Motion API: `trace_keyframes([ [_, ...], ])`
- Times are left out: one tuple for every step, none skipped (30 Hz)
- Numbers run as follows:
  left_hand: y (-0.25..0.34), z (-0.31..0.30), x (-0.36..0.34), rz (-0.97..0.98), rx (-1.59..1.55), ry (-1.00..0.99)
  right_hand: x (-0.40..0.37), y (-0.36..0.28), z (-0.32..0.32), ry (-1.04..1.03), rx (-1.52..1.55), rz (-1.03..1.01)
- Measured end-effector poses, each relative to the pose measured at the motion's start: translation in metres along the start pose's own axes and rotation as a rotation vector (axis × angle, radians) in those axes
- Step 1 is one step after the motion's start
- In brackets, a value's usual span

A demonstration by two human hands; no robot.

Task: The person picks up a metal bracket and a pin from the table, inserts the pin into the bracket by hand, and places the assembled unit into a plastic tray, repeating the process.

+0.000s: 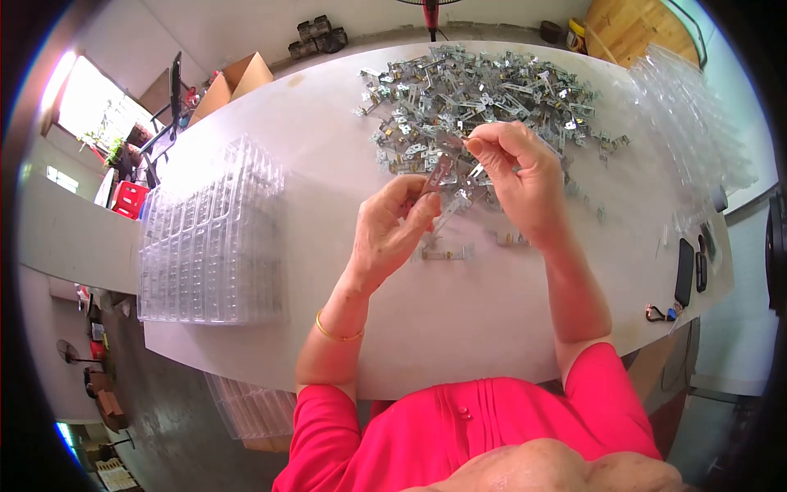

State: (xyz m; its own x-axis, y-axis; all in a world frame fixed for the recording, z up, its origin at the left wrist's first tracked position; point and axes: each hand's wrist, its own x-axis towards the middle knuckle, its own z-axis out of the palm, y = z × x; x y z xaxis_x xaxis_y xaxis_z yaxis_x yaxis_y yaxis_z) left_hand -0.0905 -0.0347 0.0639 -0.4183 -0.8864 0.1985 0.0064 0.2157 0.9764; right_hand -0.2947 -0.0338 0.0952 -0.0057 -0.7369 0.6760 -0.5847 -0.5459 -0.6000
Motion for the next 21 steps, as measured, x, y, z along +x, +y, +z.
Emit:
trace_keyframes([
  [0.001,0.002,0.000,-0.010,0.015,0.086,0.000,-0.004,-0.001,0.002,-0.001,-0.007],
  [0.002,0.005,0.000,-0.020,0.029,0.172,-0.002,-0.011,-0.002,-0.062,0.105,0.100],
  [0.002,0.006,0.000,-0.014,0.031,0.173,-0.004,-0.017,-0.003,-0.126,0.210,0.207],
  [0.001,0.007,0.000,0.001,0.097,0.211,-0.005,-0.017,-0.001,-0.122,0.210,0.199],
  [0.000,0.008,0.000,0.011,0.162,0.250,-0.008,-0.016,0.003,-0.134,0.147,0.151],
  [-0.004,0.009,0.000,0.013,0.164,0.250,-0.009,-0.016,0.005,-0.146,0.085,0.104],
  [-0.009,0.010,0.001,0.072,0.209,0.288,-0.009,-0.017,0.005,-0.164,0.067,0.092],
  [-0.011,0.011,0.002,0.132,0.253,0.326,-0.009,-0.017,0.005,-0.163,0.067,0.090],
  [-0.010,0.012,0.002,0.132,0.253,0.326,-0.010,-0.017,0.006,-0.157,0.064,0.072],
  [-0.010,0.014,0.002,0.155,0.290,0.342,-0.011,-0.017,0.007,-0.152,0.060,0.054],
  [-0.009,0.014,0.002,0.178,0.327,0.358,-0.011,-0.018,0.007,-0.151,0.060,0.053],
  [-0.009,0.015,0.002,0.179,0.327,0.359,-0.011,-0.019,0.008,-0.153,0.038,0.057],
  [-0.009,0.015,0.002,0.227,0.399,0.372,-0.011,-0.021,0.008,-0.154,0.017,0.062],
  [-0.010,0.015,0.002,0.275,0.472,0.384,-0.012,-0.023,0.009,-0.154,0.018,0.062],
  [-0.012,0.015,0.002,0.275,0.472,0.384,-0.013,-0.025,0.009,-0.184,-0.020,0.081],
  [-0.015,0.015,0.003,0.326,0.550,0.389,-0.014,-0.026,0.009,-0.213,-0.058,0.100],
  [-0.017,0.015,0.003,0.377,0.628,0.393,-0.014,-0.027,0.008,-0.213,-0.058,0.101],
  [-0.017,0.015,0.003,0.377,0.628,0.392,-0.014,-0.028,0.008,-0.256,-0.048,0.100],
  [-0.017,0.015,0.003,0.375,0.640,0.390,-0.015,-0.028,0.007,-0.299,-0.037,0.100],
  [-0.017,0.015,0.002,0.373,0.652,0.388,-0.014,-0.028,0.007,-0.298,-0.038,0.100],
  [-0.016,0.015,0.002,0.374,0.652,0.387,-0.012,-0.026,0.007,-0.230,-0.074,0.077],
])
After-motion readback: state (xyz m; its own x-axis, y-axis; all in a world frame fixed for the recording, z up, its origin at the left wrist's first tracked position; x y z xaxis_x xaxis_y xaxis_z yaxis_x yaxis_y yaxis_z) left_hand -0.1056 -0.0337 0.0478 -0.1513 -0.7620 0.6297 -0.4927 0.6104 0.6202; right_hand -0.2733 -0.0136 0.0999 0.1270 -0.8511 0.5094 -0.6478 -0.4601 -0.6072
